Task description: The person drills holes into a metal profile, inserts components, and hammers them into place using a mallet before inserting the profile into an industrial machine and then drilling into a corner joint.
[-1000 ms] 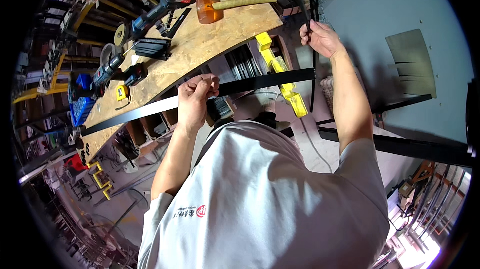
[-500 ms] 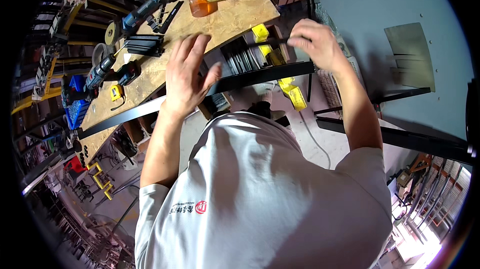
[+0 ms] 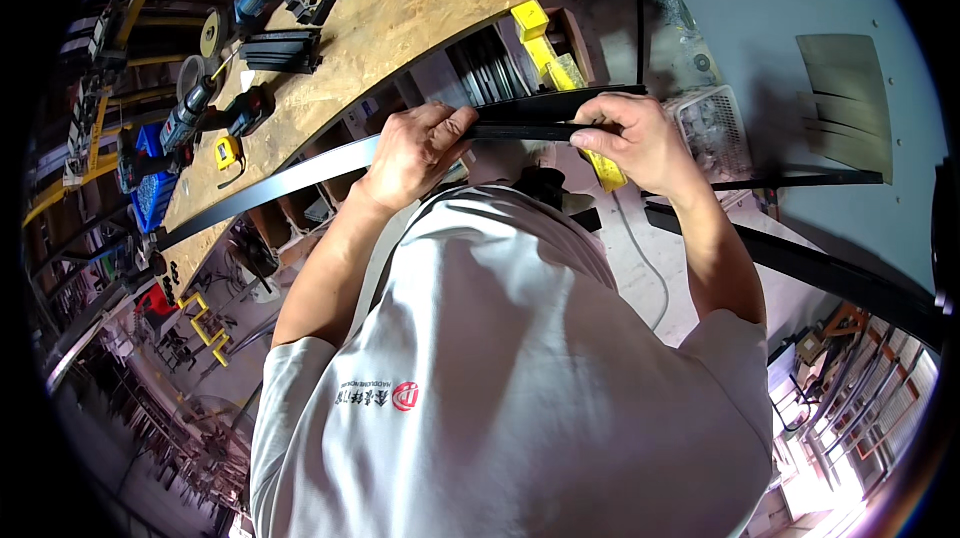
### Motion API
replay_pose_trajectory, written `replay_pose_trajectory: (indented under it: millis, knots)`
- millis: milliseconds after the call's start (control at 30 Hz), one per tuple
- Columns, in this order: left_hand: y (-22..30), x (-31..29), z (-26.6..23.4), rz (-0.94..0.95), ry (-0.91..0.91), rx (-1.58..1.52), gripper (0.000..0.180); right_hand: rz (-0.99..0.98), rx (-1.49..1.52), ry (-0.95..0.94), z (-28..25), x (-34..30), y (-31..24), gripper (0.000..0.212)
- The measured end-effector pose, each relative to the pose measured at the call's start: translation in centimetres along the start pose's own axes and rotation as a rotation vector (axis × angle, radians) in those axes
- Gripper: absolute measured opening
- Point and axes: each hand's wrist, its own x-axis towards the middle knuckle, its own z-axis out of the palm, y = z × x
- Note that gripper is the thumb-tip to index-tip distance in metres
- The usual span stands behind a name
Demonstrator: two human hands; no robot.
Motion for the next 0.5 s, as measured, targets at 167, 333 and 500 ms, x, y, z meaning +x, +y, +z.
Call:
replay_pose_trajectory:
  millis: [167, 333, 500]
  knots:
    - [-0.4, -0.3, 0.5, -0.038, 0.003, 0.042, 0.044, -0.373, -0.399, 0.206, 0.7, 1.5, 2.1, 0.02]
    - [-0.4, -0.7, 1.0, -0.008, 0.07, 0.084, 0.045, -0.48, -0.545, 0.243, 1.7, 2.4, 3.3, 0.022]
    - [-1.1, -1.1, 1.4, -0.063, 0.082, 0.056, 0.047, -0.458, -0.589, 0.276, 1.9, 2.6, 3.5, 0.03]
